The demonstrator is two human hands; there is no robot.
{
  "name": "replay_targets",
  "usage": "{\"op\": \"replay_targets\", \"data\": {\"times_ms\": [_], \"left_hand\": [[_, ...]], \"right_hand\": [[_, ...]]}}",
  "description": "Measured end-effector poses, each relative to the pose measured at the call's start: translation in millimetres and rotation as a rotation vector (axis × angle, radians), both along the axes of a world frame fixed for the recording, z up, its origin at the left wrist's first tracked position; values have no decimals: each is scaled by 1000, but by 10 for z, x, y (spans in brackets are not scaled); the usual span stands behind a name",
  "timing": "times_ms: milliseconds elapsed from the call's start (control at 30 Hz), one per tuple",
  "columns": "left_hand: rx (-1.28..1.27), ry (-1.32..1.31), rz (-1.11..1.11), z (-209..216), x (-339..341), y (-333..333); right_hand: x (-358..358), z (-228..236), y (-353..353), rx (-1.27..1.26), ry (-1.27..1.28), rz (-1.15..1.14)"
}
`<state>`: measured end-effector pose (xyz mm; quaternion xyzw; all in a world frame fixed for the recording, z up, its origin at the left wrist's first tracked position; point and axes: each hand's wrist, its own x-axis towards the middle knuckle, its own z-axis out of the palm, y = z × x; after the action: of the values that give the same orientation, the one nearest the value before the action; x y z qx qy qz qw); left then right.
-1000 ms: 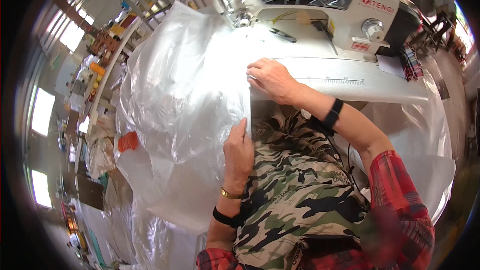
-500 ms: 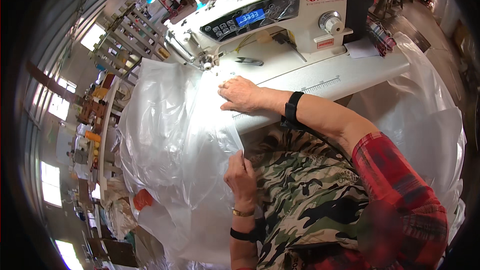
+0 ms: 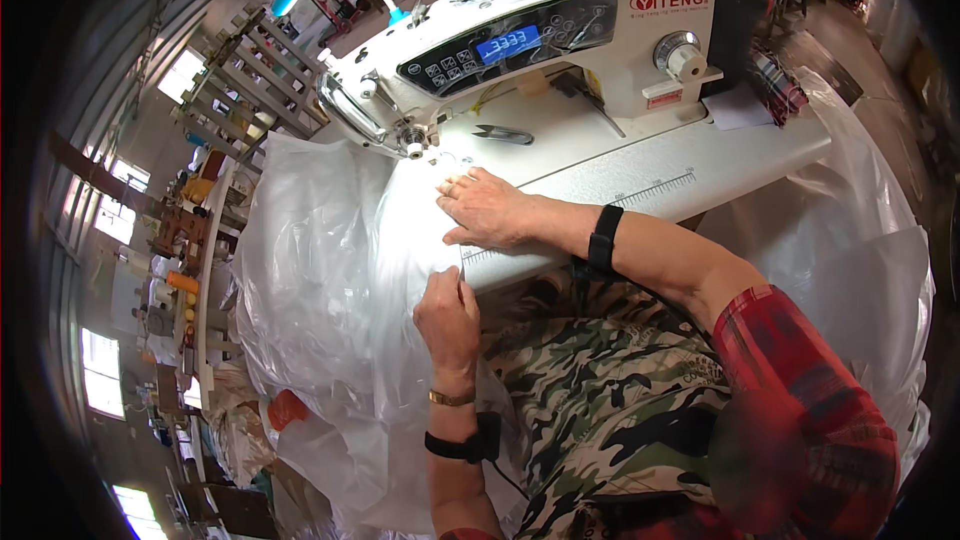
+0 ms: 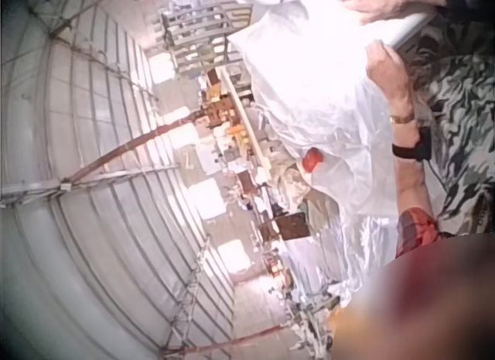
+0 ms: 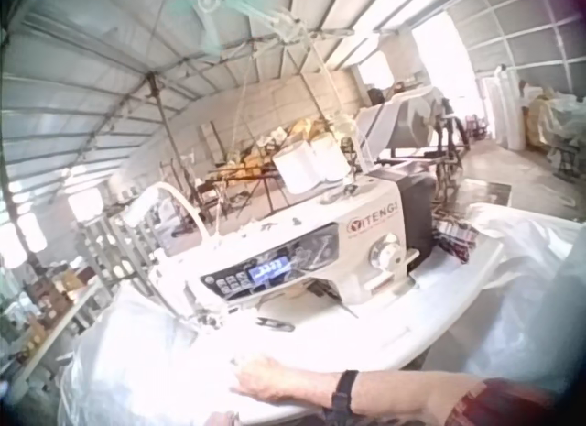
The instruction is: Sewing and folding large white sheets of plastic or synthetic material using an industrial sewing machine.
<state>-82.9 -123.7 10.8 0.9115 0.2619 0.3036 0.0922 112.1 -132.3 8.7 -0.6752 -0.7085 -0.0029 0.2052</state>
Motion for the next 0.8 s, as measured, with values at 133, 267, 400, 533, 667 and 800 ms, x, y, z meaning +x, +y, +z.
{"op": "replay_targets", "data": {"times_ms": [133,267,400,533,667,800], "left_hand": [[25,14,2,52,181,135],[48,24,16,67,372,273],[80,67,34,75,495,439],[68,107,66,108,609,530],[54,187,105,178,614,584],[40,246,134,198,643,603]], "right_hand": [[-20,9,-3,15,28,6],[-12,-4,1,23,18,3],[-12,-25,21,90,-21,3],[12,-79,31,157,-9,7],[1,-44,38,102,19,-6],[-4,-66,49,107,38,-26]]}}
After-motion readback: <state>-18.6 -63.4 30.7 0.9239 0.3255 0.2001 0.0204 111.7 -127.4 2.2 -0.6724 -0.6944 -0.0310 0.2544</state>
